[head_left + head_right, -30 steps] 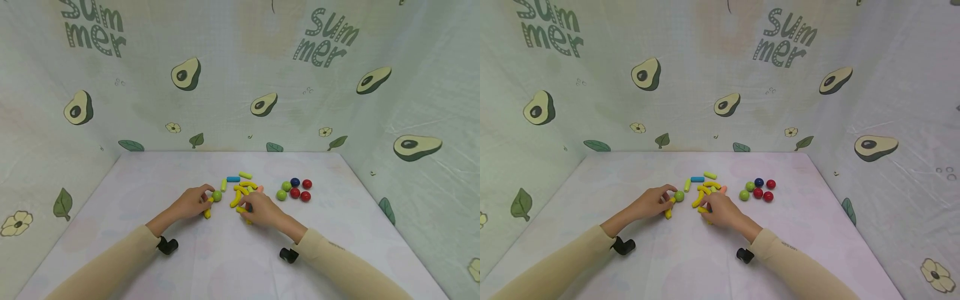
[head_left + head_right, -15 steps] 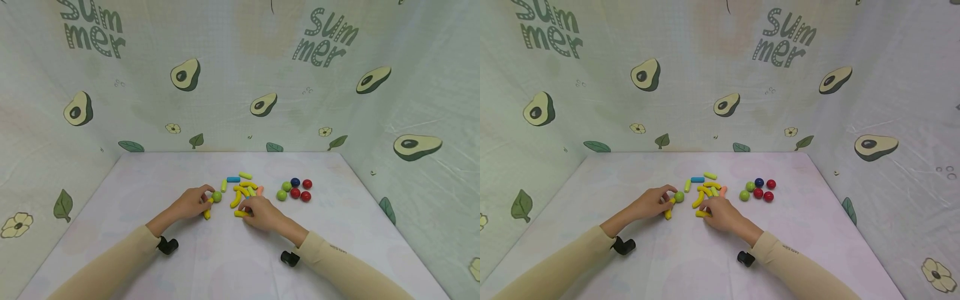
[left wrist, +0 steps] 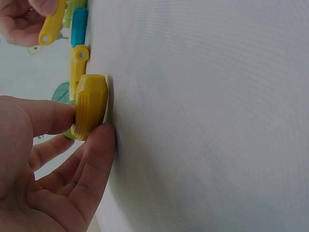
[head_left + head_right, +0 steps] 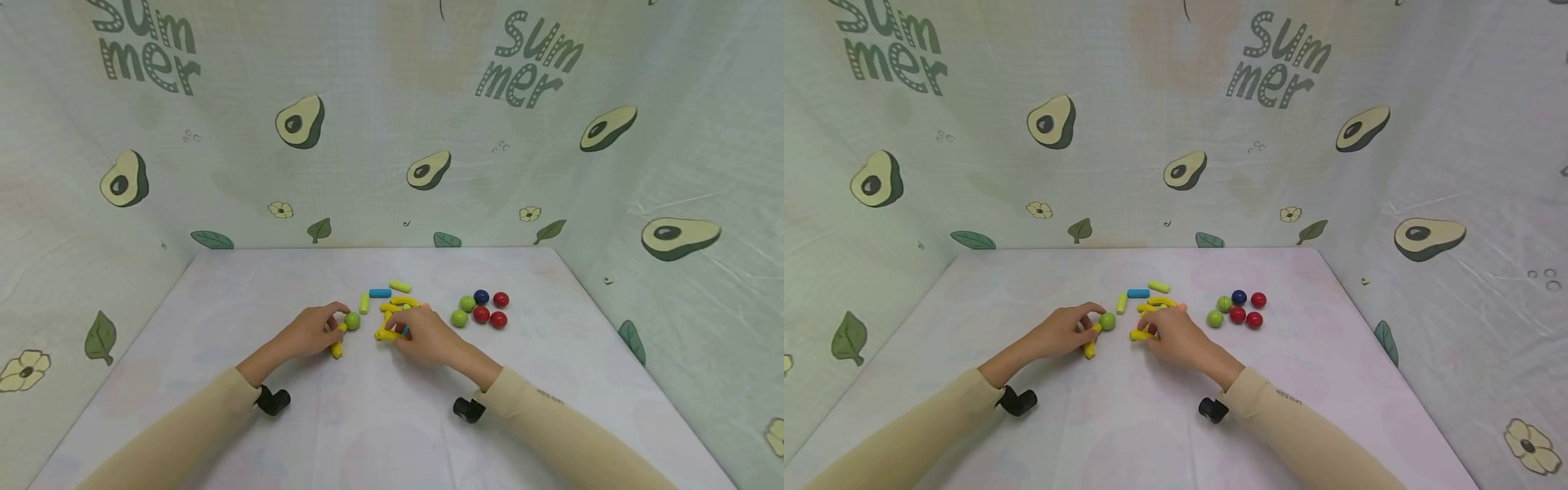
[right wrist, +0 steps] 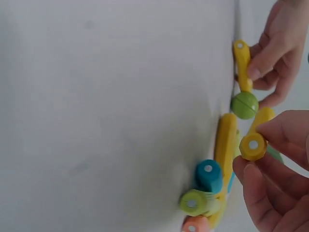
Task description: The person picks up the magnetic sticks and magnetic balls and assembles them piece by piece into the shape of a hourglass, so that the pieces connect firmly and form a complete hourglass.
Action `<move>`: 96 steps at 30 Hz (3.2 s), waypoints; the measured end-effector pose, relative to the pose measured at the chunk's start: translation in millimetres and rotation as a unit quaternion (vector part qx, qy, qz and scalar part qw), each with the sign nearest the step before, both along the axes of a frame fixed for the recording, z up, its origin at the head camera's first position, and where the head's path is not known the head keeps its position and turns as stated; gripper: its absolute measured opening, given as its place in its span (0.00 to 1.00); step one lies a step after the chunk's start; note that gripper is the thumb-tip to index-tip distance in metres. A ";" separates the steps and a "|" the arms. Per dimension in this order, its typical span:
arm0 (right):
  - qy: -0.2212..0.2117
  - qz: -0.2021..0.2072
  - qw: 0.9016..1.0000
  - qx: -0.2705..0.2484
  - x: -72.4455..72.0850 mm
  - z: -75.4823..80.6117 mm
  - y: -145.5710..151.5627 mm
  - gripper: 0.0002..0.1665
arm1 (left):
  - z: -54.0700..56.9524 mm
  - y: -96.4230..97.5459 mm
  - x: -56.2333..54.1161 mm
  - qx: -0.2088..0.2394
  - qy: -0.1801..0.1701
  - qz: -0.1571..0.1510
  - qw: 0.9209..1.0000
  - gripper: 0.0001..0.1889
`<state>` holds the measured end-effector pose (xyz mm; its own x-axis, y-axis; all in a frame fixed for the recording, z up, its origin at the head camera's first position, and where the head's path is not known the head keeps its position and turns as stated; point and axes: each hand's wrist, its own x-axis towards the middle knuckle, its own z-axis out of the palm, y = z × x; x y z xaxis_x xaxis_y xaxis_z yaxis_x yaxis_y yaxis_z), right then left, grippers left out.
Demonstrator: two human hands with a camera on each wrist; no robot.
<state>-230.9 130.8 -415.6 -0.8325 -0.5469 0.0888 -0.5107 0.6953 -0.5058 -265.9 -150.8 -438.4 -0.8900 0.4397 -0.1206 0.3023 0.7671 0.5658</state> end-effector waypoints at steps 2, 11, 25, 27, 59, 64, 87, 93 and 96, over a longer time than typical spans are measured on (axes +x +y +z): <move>0.008 -0.003 1.000 -0.003 -4.6 3.7 -2.1 0.12 | 0.4 -0.2 0.2 0.001 0.001 -0.002 1.000 0.24; 0.010 -0.021 1.000 0.005 -27.2 7.5 -18.8 0.13 | 3.8 -1.1 1.8 0.009 -0.006 -0.002 1.000 0.24; 0.013 -0.027 0.999 0.015 -49.9 -0.3 -37.4 0.12 | 1.8 -4.7 -0.8 0.015 -0.006 -0.011 1.000 0.24; 0.018 -0.024 0.999 0.017 -50.9 -0.8 -38.3 0.12 | 1.6 -4.8 -0.6 0.014 -0.003 -0.013 1.000 0.24; 0.016 -0.001 0.999 0.029 -48.2 1.1 -56.5 0.15 | 4.7 -13.1 2.5 0.023 -0.045 0.003 0.999 0.22; -0.010 -0.001 1.000 0.004 -48.1 2.1 -59.1 0.17 | 4.6 -16.4 0.9 0.020 -0.031 0.005 0.999 0.19; -0.006 0.007 0.999 -0.051 -54.6 -21.8 -56.3 0.13 | -5.7 -9.4 -12.9 0.051 -0.012 0.005 0.999 0.17; -0.005 0.014 0.997 -0.071 -54.6 -22.0 -56.4 0.13 | -6.0 -8.1 -12.9 0.067 -0.021 0.019 0.997 0.15; -0.004 0.016 0.997 -0.074 -54.1 -22.6 -56.6 0.12 | -6.8 -6.8 -12.2 0.078 -0.031 0.028 0.996 0.14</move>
<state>-285.0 74.2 -438.2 -0.8153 -0.5554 0.1635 -0.5273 0.5958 -0.6058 -278.2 -157.6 -445.2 -0.9069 0.4065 -0.1107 0.2217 0.6838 0.6952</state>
